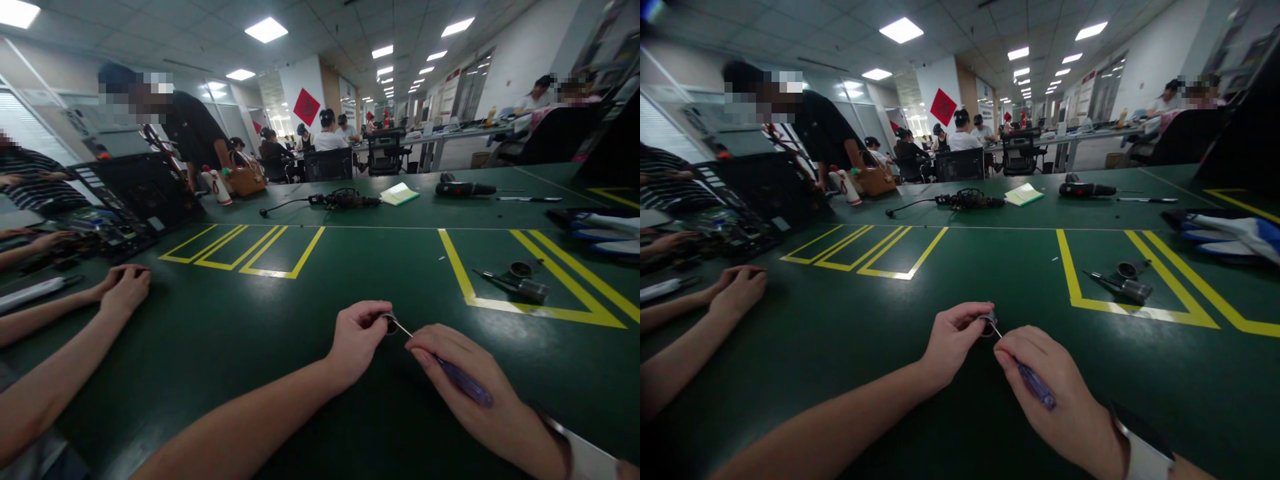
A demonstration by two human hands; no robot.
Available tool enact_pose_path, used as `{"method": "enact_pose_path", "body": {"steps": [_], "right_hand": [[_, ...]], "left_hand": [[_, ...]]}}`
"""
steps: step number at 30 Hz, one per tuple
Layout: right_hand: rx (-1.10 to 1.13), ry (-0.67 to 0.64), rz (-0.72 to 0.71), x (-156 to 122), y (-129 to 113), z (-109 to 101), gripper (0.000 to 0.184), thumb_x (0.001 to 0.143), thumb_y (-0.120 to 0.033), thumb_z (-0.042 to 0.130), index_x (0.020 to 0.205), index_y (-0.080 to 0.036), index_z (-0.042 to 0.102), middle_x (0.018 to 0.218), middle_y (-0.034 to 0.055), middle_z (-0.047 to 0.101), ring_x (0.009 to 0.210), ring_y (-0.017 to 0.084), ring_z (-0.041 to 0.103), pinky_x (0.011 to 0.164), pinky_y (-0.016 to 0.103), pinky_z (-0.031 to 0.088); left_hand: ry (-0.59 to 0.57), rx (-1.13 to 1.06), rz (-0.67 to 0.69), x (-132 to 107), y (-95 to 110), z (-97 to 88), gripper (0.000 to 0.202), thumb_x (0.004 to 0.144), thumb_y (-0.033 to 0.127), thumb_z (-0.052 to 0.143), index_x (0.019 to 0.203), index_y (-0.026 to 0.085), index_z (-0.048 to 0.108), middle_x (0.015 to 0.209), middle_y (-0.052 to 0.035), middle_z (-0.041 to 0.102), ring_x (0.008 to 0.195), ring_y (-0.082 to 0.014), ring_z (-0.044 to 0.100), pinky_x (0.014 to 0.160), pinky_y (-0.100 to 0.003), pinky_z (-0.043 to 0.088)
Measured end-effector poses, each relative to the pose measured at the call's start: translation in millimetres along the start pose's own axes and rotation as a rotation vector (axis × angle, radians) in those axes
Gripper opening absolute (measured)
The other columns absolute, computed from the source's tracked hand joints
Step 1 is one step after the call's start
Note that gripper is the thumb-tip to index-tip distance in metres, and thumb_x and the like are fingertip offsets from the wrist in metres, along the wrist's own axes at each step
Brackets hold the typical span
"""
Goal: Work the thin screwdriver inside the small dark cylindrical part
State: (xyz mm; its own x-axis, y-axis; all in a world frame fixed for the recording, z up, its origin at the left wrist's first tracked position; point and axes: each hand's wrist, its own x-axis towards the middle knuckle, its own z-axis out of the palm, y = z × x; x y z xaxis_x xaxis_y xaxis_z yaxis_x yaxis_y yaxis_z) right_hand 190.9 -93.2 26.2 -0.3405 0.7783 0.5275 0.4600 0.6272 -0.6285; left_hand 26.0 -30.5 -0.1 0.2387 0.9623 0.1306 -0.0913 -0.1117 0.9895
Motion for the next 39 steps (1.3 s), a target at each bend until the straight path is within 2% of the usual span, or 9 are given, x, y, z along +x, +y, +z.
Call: {"method": "enact_pose_path", "body": {"steps": [11, 18, 25, 32, 39], "right_hand": [[-0.014, 0.009, 0.052, 0.1, 1.2, 1.0, 0.015, 0.089, -0.019, 0.049, 0.097, -0.023, 0.062, 0.089, 0.0056, 0.066, 0.082, 0.018, 0.063, 0.070, 0.031, 0.054], [0.000, 0.053, 0.059, 1.5, -2.9, -0.3, 0.016, 0.089, -0.021, 0.049, 0.094, -0.024, 0.064, 0.087, 0.0059, 0.068, 0.079, 0.020, 0.064, 0.068, 0.033, 0.055], [-0.005, 0.015, 0.079, 0.2, 2.0, 3.5, 0.015, 0.089, -0.021, 0.049, 0.097, -0.023, 0.062, 0.089, 0.0060, 0.066, 0.083, 0.019, 0.063, 0.072, 0.034, 0.054], [0.011, 0.045, 0.084, 1.5, -0.7, 1.5, 0.016, 0.089, -0.021, 0.050, 0.097, -0.024, 0.063, 0.087, 0.0050, 0.067, 0.081, 0.020, 0.064, 0.070, 0.034, 0.055], [0.018, 0.041, 0.090, 0.3, -0.9, 0.0, 0.017, 0.088, -0.021, 0.050, 0.098, -0.025, 0.064, 0.087, 0.0045, 0.068, 0.080, 0.019, 0.064, 0.069, 0.033, 0.055]], "left_hand": [[-0.003, 0.005, 0.017, -1.5, 1.3, 1.2, 0.025, 0.074, 0.009, 0.058, 0.095, 0.015, 0.070, 0.106, -0.0095, 0.068, 0.089, -0.0188, 0.066, 0.079, -0.034, 0.056], [-0.002, 0.029, 0.014, -1.4, 1.3, 0.7, 0.024, 0.076, 0.011, 0.057, 0.095, 0.016, 0.070, 0.104, -0.0080, 0.069, 0.087, -0.0177, 0.066, 0.079, -0.032, 0.055], [0.015, 0.038, -0.020, -0.7, 2.9, 3.2, 0.024, 0.074, 0.010, 0.058, 0.094, 0.015, 0.070, 0.097, -0.0076, 0.071, 0.082, -0.0171, 0.067, 0.077, -0.032, 0.056], [-0.012, -0.001, -0.040, -0.5, 2.0, 1.6, 0.027, 0.076, 0.012, 0.059, 0.101, 0.016, 0.069, 0.097, -0.0068, 0.071, 0.085, -0.0172, 0.067, 0.080, -0.033, 0.055], [0.065, -0.061, -0.101, 0.7, 4.6, 3.1, 0.029, 0.071, 0.007, 0.060, 0.097, 0.015, 0.070, 0.093, -0.0068, 0.071, 0.086, -0.0181, 0.066, 0.083, -0.035, 0.053]]}}
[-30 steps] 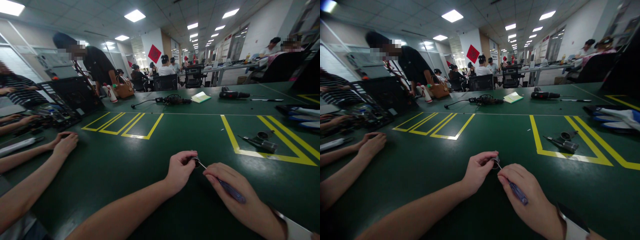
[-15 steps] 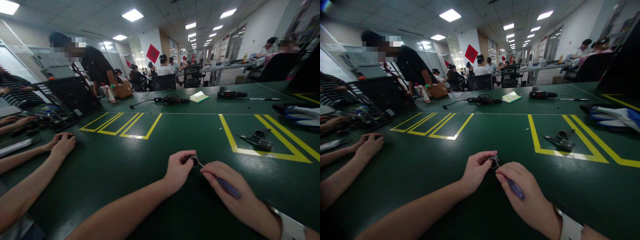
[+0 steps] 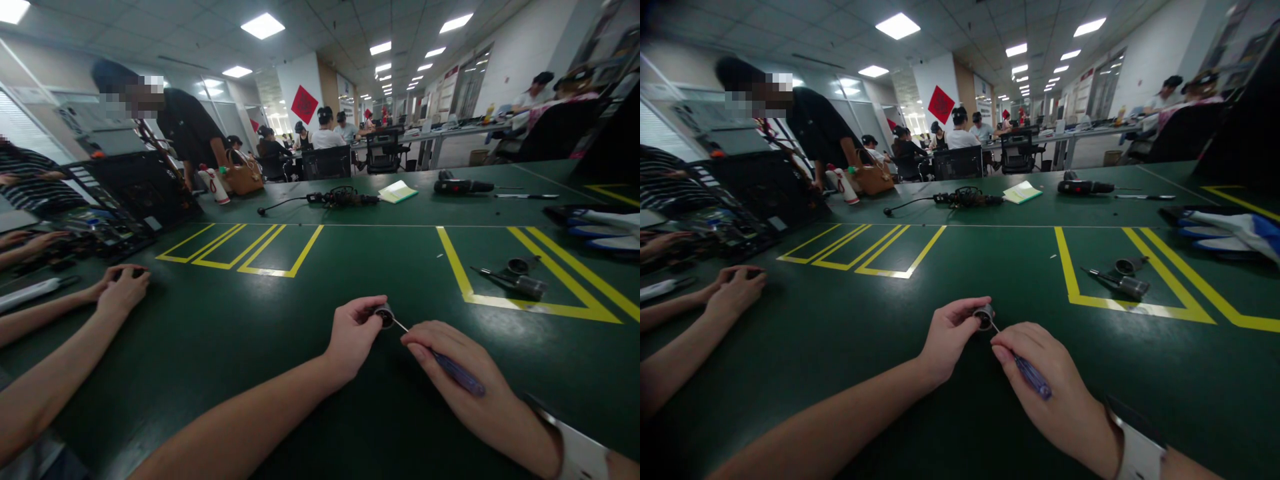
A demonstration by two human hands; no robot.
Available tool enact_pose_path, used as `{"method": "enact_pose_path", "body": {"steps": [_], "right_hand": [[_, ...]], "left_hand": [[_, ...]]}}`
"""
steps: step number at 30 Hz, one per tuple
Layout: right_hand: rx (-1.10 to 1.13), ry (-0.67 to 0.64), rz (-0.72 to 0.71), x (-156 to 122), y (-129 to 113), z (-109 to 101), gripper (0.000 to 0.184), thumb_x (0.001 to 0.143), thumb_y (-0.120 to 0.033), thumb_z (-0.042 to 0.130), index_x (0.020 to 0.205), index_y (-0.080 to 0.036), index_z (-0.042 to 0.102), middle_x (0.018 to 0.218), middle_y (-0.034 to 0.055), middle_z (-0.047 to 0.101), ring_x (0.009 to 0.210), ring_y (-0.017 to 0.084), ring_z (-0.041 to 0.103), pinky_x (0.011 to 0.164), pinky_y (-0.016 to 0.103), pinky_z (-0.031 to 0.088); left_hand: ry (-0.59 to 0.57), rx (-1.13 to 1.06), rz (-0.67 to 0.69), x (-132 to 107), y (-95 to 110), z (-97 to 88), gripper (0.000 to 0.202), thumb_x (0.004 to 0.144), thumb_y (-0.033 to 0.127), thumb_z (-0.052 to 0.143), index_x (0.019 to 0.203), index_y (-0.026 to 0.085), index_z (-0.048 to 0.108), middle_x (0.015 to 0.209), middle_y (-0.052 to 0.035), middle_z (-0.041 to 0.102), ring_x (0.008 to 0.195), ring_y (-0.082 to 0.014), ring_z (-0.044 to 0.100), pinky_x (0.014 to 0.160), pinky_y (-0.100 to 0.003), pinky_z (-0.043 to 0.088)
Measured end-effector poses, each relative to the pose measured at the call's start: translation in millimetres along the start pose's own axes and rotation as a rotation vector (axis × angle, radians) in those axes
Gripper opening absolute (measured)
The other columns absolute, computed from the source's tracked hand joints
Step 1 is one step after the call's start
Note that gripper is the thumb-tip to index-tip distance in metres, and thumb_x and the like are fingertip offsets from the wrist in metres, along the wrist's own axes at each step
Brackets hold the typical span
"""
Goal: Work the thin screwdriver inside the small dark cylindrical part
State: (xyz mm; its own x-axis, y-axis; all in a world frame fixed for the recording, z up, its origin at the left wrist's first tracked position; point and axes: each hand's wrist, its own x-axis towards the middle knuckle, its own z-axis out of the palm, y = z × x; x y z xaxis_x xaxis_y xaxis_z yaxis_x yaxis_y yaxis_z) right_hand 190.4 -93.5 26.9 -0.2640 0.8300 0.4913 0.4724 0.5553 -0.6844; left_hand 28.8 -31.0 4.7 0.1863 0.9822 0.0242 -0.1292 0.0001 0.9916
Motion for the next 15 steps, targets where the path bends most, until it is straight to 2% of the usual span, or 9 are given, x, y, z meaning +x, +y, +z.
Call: {"method": "enact_pose_path", "body": {"steps": [11, 13, 15], "right_hand": [[0.011, -0.038, 0.013, 0.8, 2.3, 2.1, 0.018, 0.087, -0.019, 0.051, 0.097, -0.024, 0.066, 0.090, 0.0058, 0.068, 0.083, 0.020, 0.064, 0.072, 0.035, 0.055], [0.059, -0.009, 0.063, 2.9, 3.3, 2.3, 0.017, 0.087, -0.022, 0.052, 0.094, -0.024, 0.067, 0.090, 0.0057, 0.069, 0.082, 0.020, 0.065, 0.072, 0.035, 0.055], [0.165, 0.017, 0.199, 6.6, 4.0, 1.2, 0.016, 0.086, -0.030, 0.054, 0.087, -0.023, 0.069, 0.085, 0.0052, 0.071, 0.077, 0.020, 0.066, 0.069, 0.034, 0.055]], "left_hand": [[-0.033, 0.003, 0.028, -3.0, 1.8, 1.5, 0.038, 0.067, 0.002, 0.060, 0.102, 0.016, 0.068, 0.099, -0.0072, 0.070, 0.087, -0.0183, 0.066, 0.083, -0.035, 0.053], [-0.031, 0.018, 0.032, -3.5, 2.0, 1.4, 0.038, 0.068, 0.002, 0.060, 0.103, 0.016, 0.068, 0.101, -0.0075, 0.070, 0.089, -0.0187, 0.066, 0.085, -0.035, 0.053], [-0.015, 0.030, 0.029, -3.3, 2.2, 1.2, 0.038, 0.068, 0.003, 0.061, 0.103, 0.016, 0.068, 0.101, -0.0077, 0.070, 0.090, -0.0189, 0.066, 0.087, -0.036, 0.052]]}}
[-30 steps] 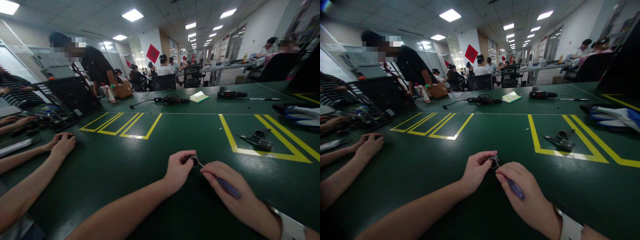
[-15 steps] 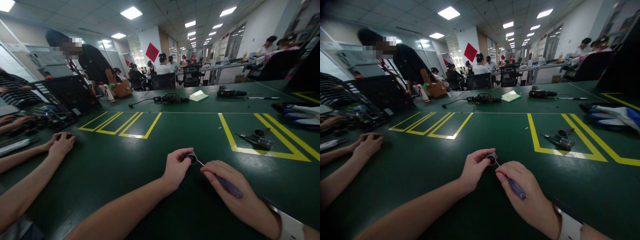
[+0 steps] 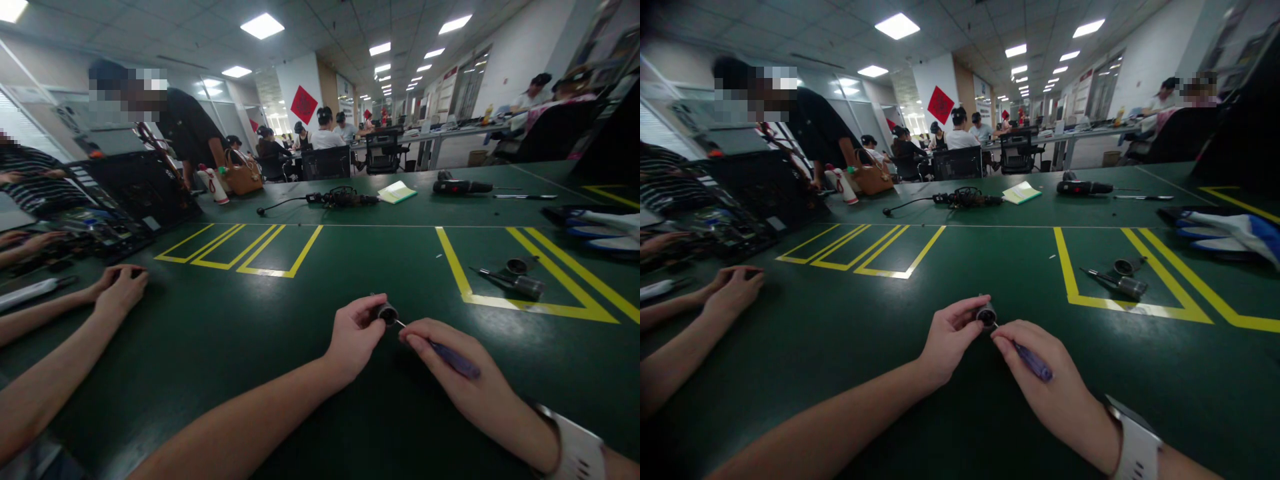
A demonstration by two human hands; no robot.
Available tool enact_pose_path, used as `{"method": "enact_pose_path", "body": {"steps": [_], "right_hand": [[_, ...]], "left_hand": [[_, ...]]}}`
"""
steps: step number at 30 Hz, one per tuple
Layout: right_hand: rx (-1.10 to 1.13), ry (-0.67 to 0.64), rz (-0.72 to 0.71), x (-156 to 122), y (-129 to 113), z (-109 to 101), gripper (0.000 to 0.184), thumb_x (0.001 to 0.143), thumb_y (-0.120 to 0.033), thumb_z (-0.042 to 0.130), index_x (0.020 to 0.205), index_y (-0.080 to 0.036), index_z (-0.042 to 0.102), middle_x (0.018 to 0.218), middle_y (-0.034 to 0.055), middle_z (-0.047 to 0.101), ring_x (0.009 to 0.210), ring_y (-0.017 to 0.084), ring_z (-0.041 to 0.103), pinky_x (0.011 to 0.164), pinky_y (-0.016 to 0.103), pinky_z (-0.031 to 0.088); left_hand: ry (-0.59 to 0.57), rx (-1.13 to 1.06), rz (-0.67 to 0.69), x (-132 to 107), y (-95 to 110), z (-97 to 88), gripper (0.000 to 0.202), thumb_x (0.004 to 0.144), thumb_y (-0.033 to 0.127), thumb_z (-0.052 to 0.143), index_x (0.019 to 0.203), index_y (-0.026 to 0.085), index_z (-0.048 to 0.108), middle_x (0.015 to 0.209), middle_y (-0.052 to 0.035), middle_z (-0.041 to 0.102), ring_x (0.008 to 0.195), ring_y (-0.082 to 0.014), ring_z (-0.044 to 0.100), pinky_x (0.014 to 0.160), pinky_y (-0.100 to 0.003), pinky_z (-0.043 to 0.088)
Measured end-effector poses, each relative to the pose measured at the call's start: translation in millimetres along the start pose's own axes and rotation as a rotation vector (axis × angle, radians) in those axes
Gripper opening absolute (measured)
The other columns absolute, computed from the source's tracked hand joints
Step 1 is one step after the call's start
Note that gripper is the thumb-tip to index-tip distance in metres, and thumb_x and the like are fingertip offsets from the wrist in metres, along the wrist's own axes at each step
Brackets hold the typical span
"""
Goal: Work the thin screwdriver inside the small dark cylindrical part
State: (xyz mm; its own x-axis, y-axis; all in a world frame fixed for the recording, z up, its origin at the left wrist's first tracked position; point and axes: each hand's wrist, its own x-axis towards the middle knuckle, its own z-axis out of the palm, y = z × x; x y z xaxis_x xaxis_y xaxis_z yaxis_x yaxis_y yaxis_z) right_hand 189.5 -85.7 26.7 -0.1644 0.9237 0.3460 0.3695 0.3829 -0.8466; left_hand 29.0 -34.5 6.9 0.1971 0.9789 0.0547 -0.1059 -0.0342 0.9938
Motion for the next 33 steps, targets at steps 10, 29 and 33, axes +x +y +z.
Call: {"method": "enact_pose_path", "body": {"steps": [10, 29, 33], "right_hand": [[0.777, 0.128, 0.483, 8.9, 11.5, -1.0, 0.018, 0.079, -0.038, 0.065, 0.082, -0.021, 0.072, 0.083, 0.0042, 0.072, 0.079, 0.019, 0.067, 0.077, 0.036, 0.054], [0.355, 0.105, 0.381, -2.0, 9.8, 0.1, 0.030, 0.081, -0.047, 0.060, 0.092, -0.020, 0.070, 0.088, 0.0054, 0.072, 0.089, 0.023, 0.066, 0.083, 0.040, 0.050], [0.329, 0.096, 0.369, -2.2, 7.1, 1.1, 0.030, 0.082, -0.046, 0.059, 0.092, -0.020, 0.070, 0.091, 0.0058, 0.072, 0.088, 0.022, 0.066, 0.083, 0.037, 0.051]], "left_hand": [[0.033, -0.055, -0.059, 0.5, 5.9, 1.5, 0.036, 0.070, 0.003, 0.063, 0.104, 0.014, 0.067, 0.096, -0.0076, 0.071, 0.087, -0.0182, 0.066, 0.086, -0.037, 0.053], [0.068, -0.091, -0.052, 2.2, 2.4, 0.3, 0.030, 0.070, 0.007, 0.067, 0.099, 0.013, 0.067, 0.092, -0.0064, 0.071, 0.086, -0.0175, 0.066, 0.085, -0.037, 0.053], [0.052, -0.079, -0.038, 2.9, -2.0, -1.2, 0.031, 0.070, 0.008, 0.066, 0.101, 0.014, 0.066, 0.092, -0.0060, 0.070, 0.086, -0.0172, 0.066, 0.084, -0.036, 0.054]]}}
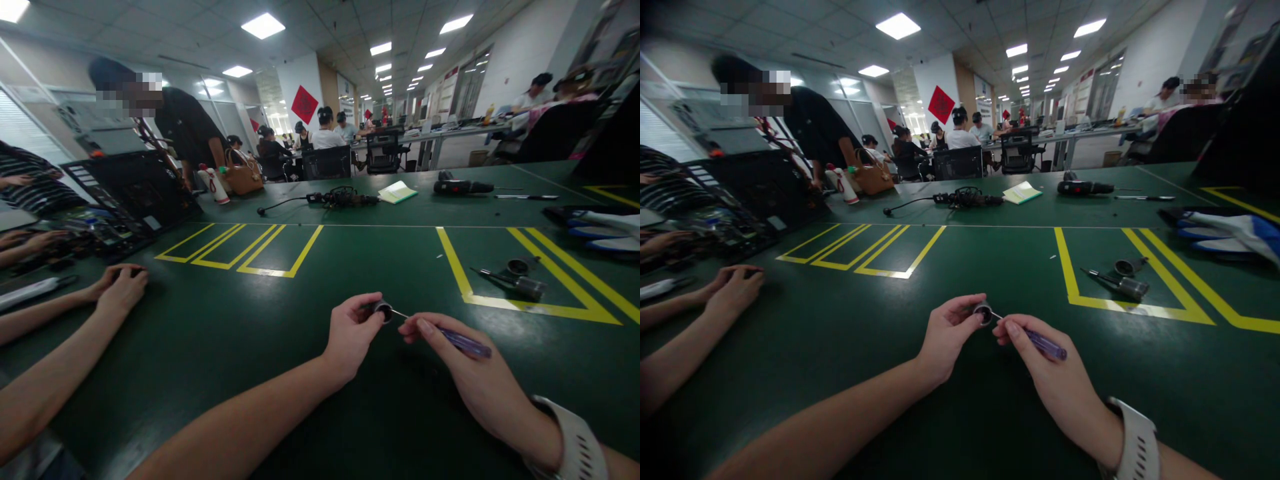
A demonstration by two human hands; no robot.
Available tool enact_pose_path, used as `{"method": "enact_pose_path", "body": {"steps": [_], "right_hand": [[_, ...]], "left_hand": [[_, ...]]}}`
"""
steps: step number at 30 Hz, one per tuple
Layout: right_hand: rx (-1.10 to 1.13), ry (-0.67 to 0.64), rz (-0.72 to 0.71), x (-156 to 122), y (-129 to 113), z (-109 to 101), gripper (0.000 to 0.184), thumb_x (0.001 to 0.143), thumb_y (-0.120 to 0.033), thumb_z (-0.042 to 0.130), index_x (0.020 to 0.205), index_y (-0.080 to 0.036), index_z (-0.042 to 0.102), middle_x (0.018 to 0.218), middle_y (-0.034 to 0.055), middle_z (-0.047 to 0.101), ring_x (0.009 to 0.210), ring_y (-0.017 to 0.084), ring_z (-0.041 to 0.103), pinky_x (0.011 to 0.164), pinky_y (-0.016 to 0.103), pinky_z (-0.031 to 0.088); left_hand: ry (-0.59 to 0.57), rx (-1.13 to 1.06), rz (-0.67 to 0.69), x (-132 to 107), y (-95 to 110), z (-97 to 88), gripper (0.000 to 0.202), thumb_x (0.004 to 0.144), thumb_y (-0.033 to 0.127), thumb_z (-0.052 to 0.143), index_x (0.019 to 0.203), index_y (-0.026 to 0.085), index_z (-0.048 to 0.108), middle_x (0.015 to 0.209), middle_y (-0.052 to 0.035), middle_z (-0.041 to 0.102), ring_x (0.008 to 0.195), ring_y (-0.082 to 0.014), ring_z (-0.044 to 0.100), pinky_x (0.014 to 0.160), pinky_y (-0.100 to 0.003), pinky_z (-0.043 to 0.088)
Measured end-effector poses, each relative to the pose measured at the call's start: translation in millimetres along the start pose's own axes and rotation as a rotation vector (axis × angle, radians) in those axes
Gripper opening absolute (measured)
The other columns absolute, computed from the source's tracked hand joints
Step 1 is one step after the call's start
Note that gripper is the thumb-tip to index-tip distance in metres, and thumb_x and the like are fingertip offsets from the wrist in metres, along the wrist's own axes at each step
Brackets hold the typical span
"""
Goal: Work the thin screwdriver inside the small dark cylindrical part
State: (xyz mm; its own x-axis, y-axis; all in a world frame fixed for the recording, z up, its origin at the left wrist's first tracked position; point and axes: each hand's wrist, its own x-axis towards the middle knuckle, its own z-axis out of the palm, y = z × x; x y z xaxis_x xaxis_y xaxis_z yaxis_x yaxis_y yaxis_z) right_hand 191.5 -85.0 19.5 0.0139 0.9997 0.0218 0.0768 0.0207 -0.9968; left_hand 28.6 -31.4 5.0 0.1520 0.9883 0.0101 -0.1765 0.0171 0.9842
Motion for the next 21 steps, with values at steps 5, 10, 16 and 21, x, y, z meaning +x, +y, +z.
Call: {"method": "enact_pose_path", "body": {"steps": [5, 10, 16, 21], "right_hand": [[-0.086, 0.017, -0.037, 0.8, -6.2, 1.9, 0.029, 0.081, -0.047, 0.059, 0.086, -0.020, 0.070, 0.084, 0.0058, 0.073, 0.081, 0.022, 0.068, 0.075, 0.034, 0.055], [-0.210, 0.025, -0.181, -1.0, -12.2, 5.5, 0.026, 0.081, -0.043, 0.057, 0.079, -0.020, 0.070, 0.078, 0.0071, 0.073, 0.073, 0.022, 0.069, 0.066, 0.033, 0.058], [-0.388, -0.069, -0.386, -3.2, -8.4, 6.8, 0.018, 0.086, -0.025, 0.050, 0.087, -0.021, 0.067, 0.085, 0.0069, 0.071, 0.076, 0.019, 0.067, 0.067, 0.031, 0.056], [-0.447, -0.100, -0.475, -5.8, -2.2, 5.4, 0.018, 0.087, -0.022, 0.050, 0.097, -0.021, 0.066, 0.094, 0.0088, 0.069, 0.088, 0.020, 0.065, 0.078, 0.034, 0.053]], "left_hand": [[0.002, 0.039, 0.015, 0.6, -0.4, -0.2, 0.032, 0.071, 0.006, 0.065, 0.102, 0.014, 0.066, 0.098, -0.0068, 0.069, 0.090, -0.0173, 0.065, 0.085, -0.034, 0.053], [0.031, 0.065, 0.044, 1.5, -2.0, 0.1, 0.031, 0.070, 0.008, 0.066, 0.100, 0.014, 0.067, 0.100, -0.0082, 0.069, 0.089, -0.0181, 0.066, 0.083, -0.034, 0.054], [0.000, 0.078, 0.088, 2.2, -6.0, -2.0, 0.029, 0.070, 0.010, 0.066, 0.100, 0.014, 0.067, 0.100, -0.0090, 0.069, 0.088, -0.0189, 0.067, 0.084, -0.035, 0.054], [-0.007, 0.090, 0.087, 1.4, -6.5, -3.5, 0.030, 0.072, 0.012, 0.065, 0.102, 0.015, 0.066, 0.098, -0.0079, 0.070, 0.087, -0.0181, 0.067, 0.082, -0.034, 0.054]]}}
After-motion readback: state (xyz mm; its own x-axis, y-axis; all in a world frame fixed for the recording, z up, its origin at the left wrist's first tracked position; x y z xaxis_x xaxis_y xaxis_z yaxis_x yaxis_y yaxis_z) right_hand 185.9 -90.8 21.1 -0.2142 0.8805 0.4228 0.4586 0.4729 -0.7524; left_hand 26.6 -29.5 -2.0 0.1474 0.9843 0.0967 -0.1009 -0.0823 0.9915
